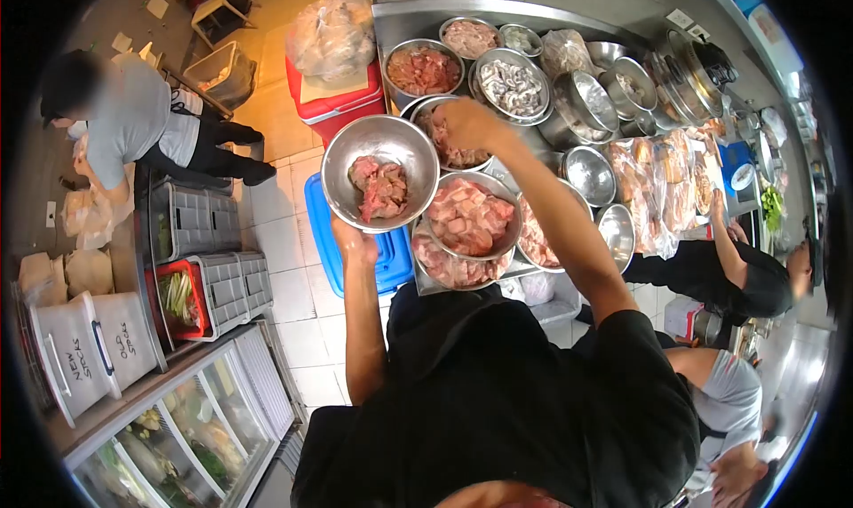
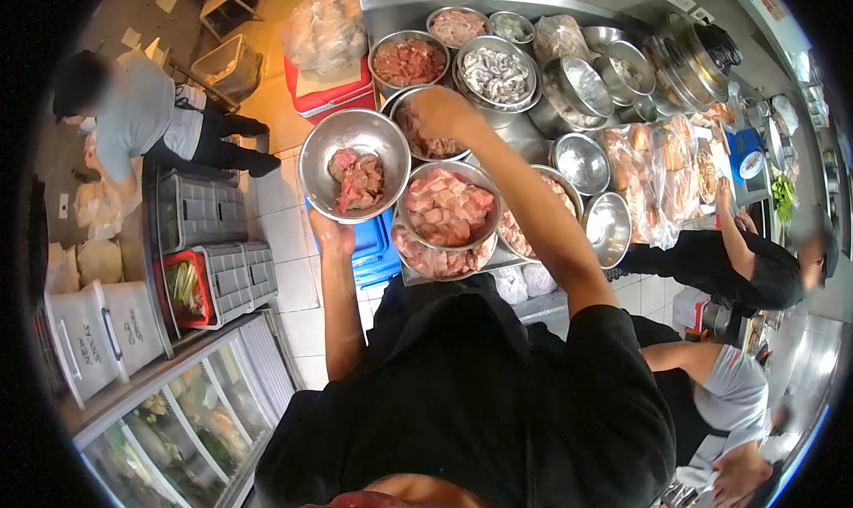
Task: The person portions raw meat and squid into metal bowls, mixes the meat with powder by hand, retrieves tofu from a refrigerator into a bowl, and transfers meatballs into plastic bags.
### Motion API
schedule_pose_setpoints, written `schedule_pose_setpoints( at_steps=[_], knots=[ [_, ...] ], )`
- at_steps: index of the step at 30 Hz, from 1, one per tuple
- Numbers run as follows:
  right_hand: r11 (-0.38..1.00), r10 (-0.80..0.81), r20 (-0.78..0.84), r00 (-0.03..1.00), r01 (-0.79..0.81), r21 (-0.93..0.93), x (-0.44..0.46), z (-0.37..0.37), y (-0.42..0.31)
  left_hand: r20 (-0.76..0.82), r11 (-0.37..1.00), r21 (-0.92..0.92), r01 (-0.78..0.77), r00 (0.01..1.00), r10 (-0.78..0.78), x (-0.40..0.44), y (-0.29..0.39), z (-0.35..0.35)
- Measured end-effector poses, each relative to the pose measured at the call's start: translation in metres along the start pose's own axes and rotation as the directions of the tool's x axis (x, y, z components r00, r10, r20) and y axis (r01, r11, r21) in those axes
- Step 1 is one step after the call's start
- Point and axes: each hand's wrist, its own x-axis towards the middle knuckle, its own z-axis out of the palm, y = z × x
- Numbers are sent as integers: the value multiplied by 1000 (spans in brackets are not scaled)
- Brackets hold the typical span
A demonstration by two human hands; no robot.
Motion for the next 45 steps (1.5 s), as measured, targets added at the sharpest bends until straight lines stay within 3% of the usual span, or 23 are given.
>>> schedule_pose_setpoints(
  at_steps=[4, 5, 6, 7, 10, 11, 12, 14, 15, 16, 17, 20, 21, 24, 30, 32, 33, 35, 36, 37, 38, 43, 45],
  knots=[
    [971, 201, -15, 979, -197, 133, -11, 44, -9, 42, 995, 103, -11, 999, 7, 12, -10, -33],
    [974, 192, -8, 981, -189, 121, -19, 17, -23, 121, 1000, 16, 3, 993, -5, 9, -11, -34],
    [977, 182, -2, 983, -181, 110, -26, -11, -37, 443, 998, -45, 47, 896, -23, 18, -11, -47],
    [946, 243, 127, 962, -264, 187, -34, -15, -34, 437, 992, -40, 119, 895, -90, 10, -2, -36],
    [956, 254, -461, 850, -148, 254, -16, 40, 1, 407, 985, -16, 171, 901, -150, 2, 3, -5],
    [945, 217, -189, 958, -157, 287, -47, -17, -7, 449, 980, 5, 196, 875, -178, 2, 1, -3],
    [942, 246, -209, 947, -182, 282, -57, -33, -6, 388, 992, 105, 75, 915, -111, 0, 4, -1],
    [765, 244, -600, 762, 229, 601, -60, -50, -10, 329, 977, 206, -52, 944, -19, 6, 8, 8],
    [766, 242, -604, 760, 233, 600, -62, -62, -23, 297, 987, 154, 43, 951, -88, 5, 8, 16],
    [700, 397, -737, 547, 338, 629, -62, -77, -41, 265, 986, 101, 134, 951, -157, 4, 9, 24],
    [640, 549, -781, 299, 451, 622, -61, -85, -54, 252, 985, 78, 157, 952, -172, 6, 7, 32],
    [761, 316, -934, 164, 545, 353, -38, -78, -81, 330, 989, 71, 131, 932, -148, 33, -9, 19],
    [870, 160, -791, 591, 295, 396, -40, -63, -81, 304, 980, 38, 194, 932, -196, 46, -13, 13],
    [823, 40, -751, 659, 404, 399, -71, -58, -82, 225, 977, 134, 166, 955, -193, 36, -4, 38],
    [727, 565, -556, 609, -49, 685, -210, -11, -7, 293, 945, 56, 323, 899, -325, 37, -6, 29],
    [722, 651, -535, 538, -223, 655, -259, 33, 26, 224, 953, 68, 296, 926, -304, 22, 4, 41],
    [576, 797, -357, 486, -438, 690, -285, 48, 40, 204, 960, 91, 264, 939, -277, 28, 1, 36],
    [428, 876, -452, 168, -704, 567, -342, 74, 58, 265, 957, 110, 269, 920, -289, 43, -5, 22],
    [193, 927, -375, -25, -825, 532, -376, 113, 88, 267, 952, 134, 275, 915, -302, 42, -5, 23],
    [212, 860, -506, -63, -859, 467, -393, 94, 74, 235, 956, 131, 262, 929, -287, 40, -4, 24],
    [86, 905, -410, -115, -894, 440, -409, 100, 76, 202, 962, 121, 245, 943, -265, 38, -3, 25],
    [-53, 970, -159, -186, -794, 605, -434, 119, 100, 357, 946, 74, 316, 877, -321, 42, -1, 32],
    [-10, 954, -233, -188, -797, 604, -435, 130, 108, 374, 954, 129, 270, 878, -299, 33, -1, 44]
  ],
)
